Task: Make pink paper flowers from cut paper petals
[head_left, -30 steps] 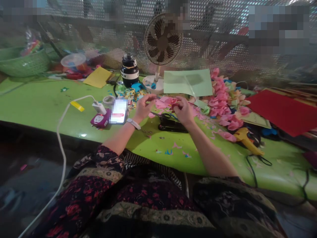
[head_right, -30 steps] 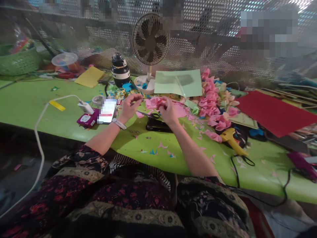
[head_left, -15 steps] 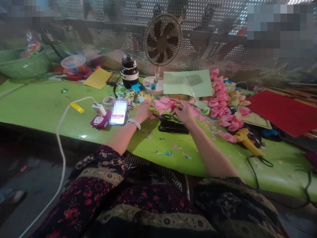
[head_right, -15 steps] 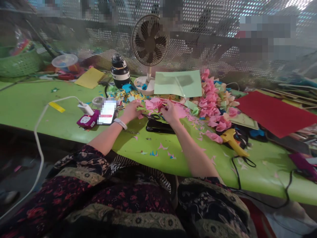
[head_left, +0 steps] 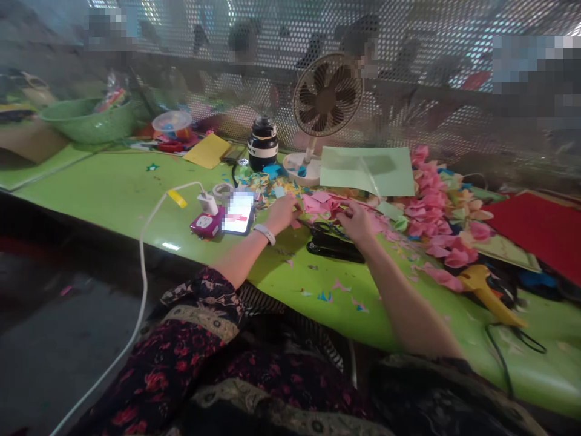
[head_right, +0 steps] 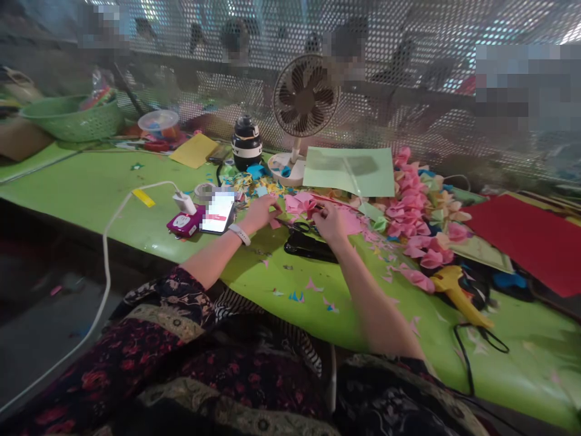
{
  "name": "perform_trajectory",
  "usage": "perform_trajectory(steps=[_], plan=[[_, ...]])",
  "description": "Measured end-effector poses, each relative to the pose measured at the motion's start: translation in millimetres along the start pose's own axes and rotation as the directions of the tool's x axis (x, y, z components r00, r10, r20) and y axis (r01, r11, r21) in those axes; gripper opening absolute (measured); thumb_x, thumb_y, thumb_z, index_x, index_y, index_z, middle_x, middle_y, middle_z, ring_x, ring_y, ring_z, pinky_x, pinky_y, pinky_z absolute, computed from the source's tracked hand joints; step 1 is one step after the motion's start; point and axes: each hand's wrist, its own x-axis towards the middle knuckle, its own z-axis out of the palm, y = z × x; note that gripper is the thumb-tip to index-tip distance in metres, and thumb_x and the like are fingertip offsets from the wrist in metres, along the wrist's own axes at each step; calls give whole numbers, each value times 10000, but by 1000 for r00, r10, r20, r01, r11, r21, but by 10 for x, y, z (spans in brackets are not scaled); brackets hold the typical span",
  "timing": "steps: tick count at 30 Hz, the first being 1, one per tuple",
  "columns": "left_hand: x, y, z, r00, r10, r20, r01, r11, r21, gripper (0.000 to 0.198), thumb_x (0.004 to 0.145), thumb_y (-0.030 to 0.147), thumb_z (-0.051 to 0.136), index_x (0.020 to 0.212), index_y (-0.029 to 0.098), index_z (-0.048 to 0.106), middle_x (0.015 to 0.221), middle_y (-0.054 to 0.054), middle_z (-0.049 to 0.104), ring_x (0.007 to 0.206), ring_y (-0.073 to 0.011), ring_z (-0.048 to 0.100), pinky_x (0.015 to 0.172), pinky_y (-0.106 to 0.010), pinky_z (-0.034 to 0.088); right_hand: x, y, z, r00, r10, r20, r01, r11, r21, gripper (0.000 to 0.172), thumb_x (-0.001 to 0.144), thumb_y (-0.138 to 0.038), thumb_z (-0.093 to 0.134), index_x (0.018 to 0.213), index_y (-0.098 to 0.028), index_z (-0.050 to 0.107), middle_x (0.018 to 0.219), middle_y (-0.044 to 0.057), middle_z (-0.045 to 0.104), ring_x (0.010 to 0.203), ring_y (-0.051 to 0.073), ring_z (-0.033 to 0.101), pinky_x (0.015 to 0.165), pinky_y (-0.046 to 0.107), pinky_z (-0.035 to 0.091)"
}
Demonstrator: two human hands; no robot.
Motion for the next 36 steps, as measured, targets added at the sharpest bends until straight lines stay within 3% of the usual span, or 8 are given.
perform_trajectory(steps=[10, 16, 19, 23, 26, 29, 32, 36], plan=[[-18, -20, 33, 998, -9, 60, 9, 1000, 0, 180, 960, 229, 616, 983, 177, 786, 1051, -117, 777, 960, -262, 708, 856, -391, 548, 5, -40, 66, 1000, 0, 17, -1, 995, 100, 240, 748, -185, 633, 987, -180, 653, 756, 12, 712, 668, 173, 688, 679, 303, 569], [-98, 104, -32, 946, 215, -241, -253, 958, -138, 206, 981, 264, 602, 1122, 176, 724, 1128, -106, 739, 1027, -211, 690, 921, -357, 549, -12, -84, 90, 1000, -1, 13, -1, 987, 161, 201, 737, -207, 653, 937, -190, 655, 711, -8, 687, 636, 155, 654, 601, 266, 523], [-150, 205, -24, 917, 334, -216, -366, 922, -126, 218, 917, 378, 722, 1049, 204, 721, 1134, -95, 721, 1112, -234, 660, 992, -400, 529, -75, -171, 95, 999, 11, 37, -18, 981, 195, 182, 753, -259, 685, 921, -194, 664, 694, -17, 669, 595, 137, 624, 576, 252, 507], [-165, 251, 26, 900, 368, -232, -411, 895, -173, 122, 912, 317, 741, 972, 213, 723, 1134, -83, 702, 1136, -222, 643, 1034, -409, 503, -170, -295, 105, 993, 55, 100, -78, 968, 237, 231, 772, -391, 736, 877, -200, 661, 671, -23, 642, 529, 97, 545, 514, 214, 445], [-142, 222, 25, 899, 310, -310, -398, 874, -279, 74, 919, 285, 736, 911, 212, 728, 1073, -69, 698, 1085, -203, 651, 1003, -390, 518, -170, -328, 52, 984, 104, 144, -141, 951, 276, 321, 795, -508, 738, 849, -203, 657, 676, -4, 665, 506, 97, 534, 477, 215, 407], [-93, 147, -18, 918, 163, -361, -307, 868, -390, 109, 893, 309, 766, 873, 209, 726, 1035, -64, 699, 988, -192, 664, 892, -352, 556, -98, -299, -95, 988, 150, 36, -153, 926, 346, 336, 835, -532, 715, 861, -203, 650, 683, 13, 697, 507, 106, 562, 465, 215, 391], [-26, 41, -49, 920, -13, -392, -185, 867, -462, 159, 869, 326, 789, 805, 206, 708, 910, -46, 698, 835, -168, 657, 839, -335, 563, -27, -256, -258, 983, 176, -51, -150, 935, 322, 227, 847, -399, 733, 883, -185, 668, 660, 12, 691, 494, 95, 558, 463, 206, 391], [39, -56, -35, 924, -177, -340, -73, 790, -609, 210, 826, 378, 823, 795, 216, 693, 800, -31, 707, 741, -170, 670, 740, -325, 572, -21, -224, -379, 996, 93, -11, -91, 991, 101, 87, 803, -219, 764, 831, -162, 704, 682, 29, 700, 566, 122, 607, 574, 259, 514]])
